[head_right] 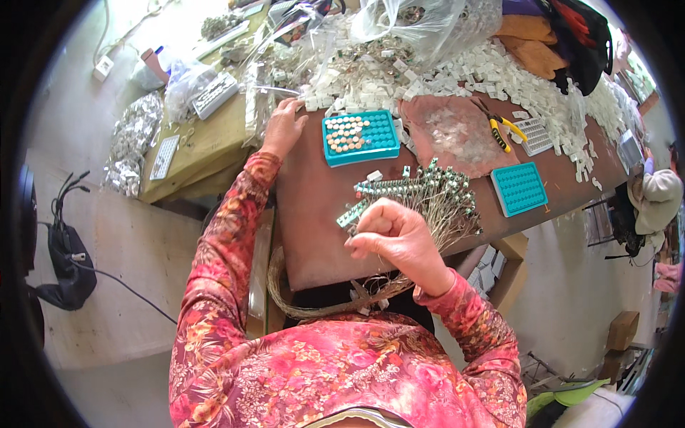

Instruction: The person inserts small white plastic components into the ends of thin wire strands that have small bulbs attached. The person repeatedly picks up a component, aligns it with a wire end, and pushes it on, then places the finished strand on the table. The person also briefly reaches into a cardboard box to retrieve more components.

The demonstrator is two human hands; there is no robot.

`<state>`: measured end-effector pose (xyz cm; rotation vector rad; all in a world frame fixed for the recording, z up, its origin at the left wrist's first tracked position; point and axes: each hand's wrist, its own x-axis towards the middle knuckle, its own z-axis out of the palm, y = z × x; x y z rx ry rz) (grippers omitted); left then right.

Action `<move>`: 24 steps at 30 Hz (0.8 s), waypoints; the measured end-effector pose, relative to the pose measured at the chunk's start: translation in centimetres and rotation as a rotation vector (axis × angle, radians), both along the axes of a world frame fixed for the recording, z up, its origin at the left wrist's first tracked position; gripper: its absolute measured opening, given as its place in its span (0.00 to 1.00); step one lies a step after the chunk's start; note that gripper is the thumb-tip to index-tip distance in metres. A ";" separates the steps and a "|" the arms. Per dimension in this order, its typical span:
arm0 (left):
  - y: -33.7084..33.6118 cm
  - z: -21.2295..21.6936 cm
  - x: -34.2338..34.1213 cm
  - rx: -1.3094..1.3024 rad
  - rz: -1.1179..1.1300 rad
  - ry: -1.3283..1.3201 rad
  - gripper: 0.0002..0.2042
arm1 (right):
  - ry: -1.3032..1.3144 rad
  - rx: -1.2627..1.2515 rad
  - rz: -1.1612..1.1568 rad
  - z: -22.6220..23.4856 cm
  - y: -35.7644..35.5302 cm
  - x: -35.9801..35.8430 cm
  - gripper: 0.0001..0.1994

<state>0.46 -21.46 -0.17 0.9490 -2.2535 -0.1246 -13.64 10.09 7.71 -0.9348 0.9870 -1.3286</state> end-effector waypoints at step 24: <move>-2.9 -2.9 -2.9 0.100 0.170 0.015 0.18 | 0.211 0.010 0.037 -0.5 0.7 1.2 0.08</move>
